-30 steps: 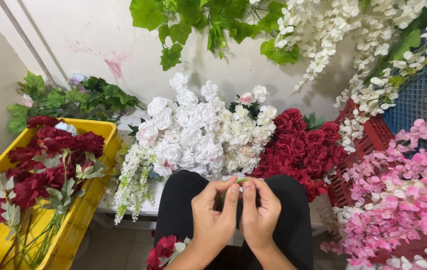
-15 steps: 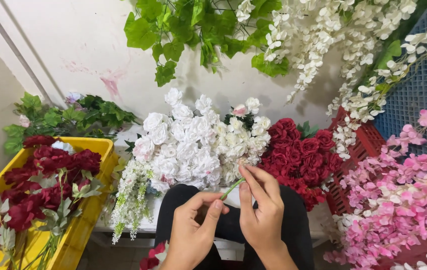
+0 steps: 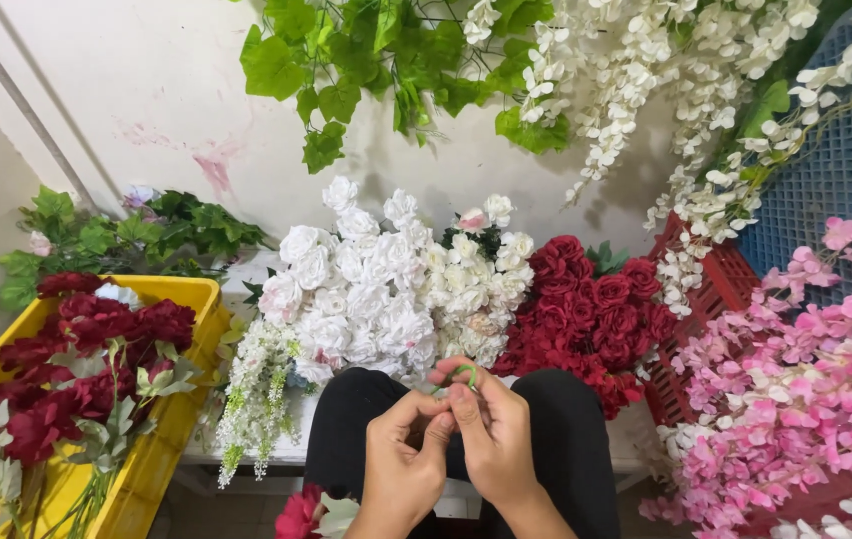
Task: A person is seen sitting on the floor, assembling an artificial flower garland by attaching red and white flower heads to a green wire stem.
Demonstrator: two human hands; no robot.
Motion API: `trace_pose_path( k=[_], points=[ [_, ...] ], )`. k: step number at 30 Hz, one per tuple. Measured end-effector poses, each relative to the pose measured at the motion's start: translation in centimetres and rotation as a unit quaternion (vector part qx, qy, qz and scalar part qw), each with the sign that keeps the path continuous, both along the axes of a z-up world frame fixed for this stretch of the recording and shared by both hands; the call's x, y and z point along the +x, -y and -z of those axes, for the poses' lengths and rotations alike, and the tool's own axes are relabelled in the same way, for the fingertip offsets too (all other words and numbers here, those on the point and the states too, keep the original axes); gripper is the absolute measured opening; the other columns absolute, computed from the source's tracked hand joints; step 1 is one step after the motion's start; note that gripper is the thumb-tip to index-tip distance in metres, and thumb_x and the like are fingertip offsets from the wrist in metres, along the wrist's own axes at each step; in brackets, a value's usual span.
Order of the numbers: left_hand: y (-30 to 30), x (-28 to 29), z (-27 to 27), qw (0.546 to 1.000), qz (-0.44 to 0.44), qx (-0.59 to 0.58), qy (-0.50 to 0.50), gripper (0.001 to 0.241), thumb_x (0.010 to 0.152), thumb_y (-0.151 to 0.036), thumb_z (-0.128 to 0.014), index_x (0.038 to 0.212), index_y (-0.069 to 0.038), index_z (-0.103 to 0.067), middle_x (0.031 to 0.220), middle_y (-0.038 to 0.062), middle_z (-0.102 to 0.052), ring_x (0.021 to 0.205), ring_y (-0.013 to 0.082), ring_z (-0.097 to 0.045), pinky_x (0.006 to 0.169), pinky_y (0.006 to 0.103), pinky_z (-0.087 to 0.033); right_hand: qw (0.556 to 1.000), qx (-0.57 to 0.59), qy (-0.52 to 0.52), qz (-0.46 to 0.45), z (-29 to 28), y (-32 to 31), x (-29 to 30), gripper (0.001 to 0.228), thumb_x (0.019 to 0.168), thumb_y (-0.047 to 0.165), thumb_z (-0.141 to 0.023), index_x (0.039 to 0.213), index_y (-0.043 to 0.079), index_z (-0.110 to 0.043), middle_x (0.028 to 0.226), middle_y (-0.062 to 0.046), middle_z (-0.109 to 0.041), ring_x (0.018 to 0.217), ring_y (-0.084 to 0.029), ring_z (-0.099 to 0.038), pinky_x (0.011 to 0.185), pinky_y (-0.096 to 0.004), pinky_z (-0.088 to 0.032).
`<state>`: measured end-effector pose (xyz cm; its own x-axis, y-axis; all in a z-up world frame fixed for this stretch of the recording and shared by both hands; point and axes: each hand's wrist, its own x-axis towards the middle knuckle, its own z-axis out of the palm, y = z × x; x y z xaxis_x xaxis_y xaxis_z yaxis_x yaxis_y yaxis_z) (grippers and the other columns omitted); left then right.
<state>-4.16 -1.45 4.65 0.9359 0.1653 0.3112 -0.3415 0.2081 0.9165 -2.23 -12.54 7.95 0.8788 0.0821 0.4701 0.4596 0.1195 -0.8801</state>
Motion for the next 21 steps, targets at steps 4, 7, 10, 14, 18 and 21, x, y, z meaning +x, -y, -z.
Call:
trace_pose_path(
  k=[4, 7, 10, 14, 18, 21],
  points=[
    [1.6, -1.2, -0.7, 0.997, -0.027, 0.06, 0.034, 0.011, 0.082, 0.008, -0.064, 0.082, 0.001, -0.073, 0.065, 0.003, -0.066, 0.056, 0.0075, -0.051, 0.049, 0.0233, -0.041, 1.0, 0.023, -0.008, 0.008, 1.0, -0.1, -0.2, 0.021, 0.097, 0.007, -0.055, 0.097, -0.005, -0.072, 0.094, -0.014, -0.077, 0.08, -0.019, -0.069, 0.075, -0.029, -0.057],
    [1.8, -1.8, -1.7, 0.985, -0.059, 0.134, 0.094, 0.005, 0.08, 0.002, -0.067, 0.08, -0.002, -0.071, 0.064, 0.005, -0.071, 0.051, 0.0108, -0.056, 0.047, 0.0242, -0.046, 0.997, 0.053, -0.032, -0.04, 1.4, 0.9, 0.6, 0.021, 0.097, 0.011, -0.058, 0.107, -0.004, -0.068, 0.099, -0.015, -0.076, 0.066, -0.01, -0.054, 0.06, -0.023, -0.045],
    [1.9, -2.3, -2.6, 0.981, -0.053, 0.162, 0.09, 0.01, 0.084, 0.001, -0.068, 0.091, 0.001, -0.075, 0.069, 0.004, -0.075, 0.051, 0.0079, -0.061, 0.047, 0.0211, -0.049, 0.996, 0.063, -0.065, 0.012, 1.7, 1.7, 1.6, 0.04, 0.104, 0.022, -0.04, 0.105, -0.006, -0.069, 0.109, -0.021, -0.075, 0.095, -0.025, -0.068, 0.09, -0.037, -0.056],
    [1.5, -2.0, -3.1, 0.927, -0.145, 0.302, 0.169, 0.024, 0.08, -0.007, -0.073, 0.104, -0.004, -0.071, 0.101, 0.01, -0.071, 0.085, 0.0244, -0.068, 0.076, 0.0335, -0.055, 0.998, 0.021, -0.034, 0.046, 2.9, 2.5, 2.5, 0.039, 0.102, 0.029, -0.051, 0.099, -0.003, -0.073, 0.103, -0.016, -0.078, 0.088, -0.019, -0.069, 0.08, -0.03, -0.056],
    [0.1, -0.8, -2.4, 0.897, -0.152, 0.379, 0.171, 0.078, 0.085, -0.031, -0.078, 0.144, 0.006, -0.044, 0.155, 0.027, -0.042, 0.148, 0.0485, -0.038, 0.118, 0.0547, -0.033, 0.998, 0.022, -0.026, 0.044, 3.4, 3.8, 3.3, 0.045, 0.096, 0.04, -0.062, 0.095, -0.004, -0.075, 0.101, -0.016, -0.081, 0.086, -0.019, -0.068, 0.081, -0.031, -0.057],
    [-0.5, -0.6, -1.0, 0.891, -0.062, 0.421, 0.158, 0.069, 0.099, -0.034, -0.055, 0.149, 0.009, -0.035, 0.152, 0.029, -0.047, 0.15, 0.0488, -0.032, 0.12, 0.0584, -0.021, 0.999, 0.025, 0.013, 0.017, 3.2, 3.2, 3.0, 0.037, 0.1, 0.029, -0.061, 0.085, -0.004, -0.071, 0.094, -0.016, -0.078, 0.079, -0.019, -0.065, 0.075, -0.03, -0.056]
  ],
)
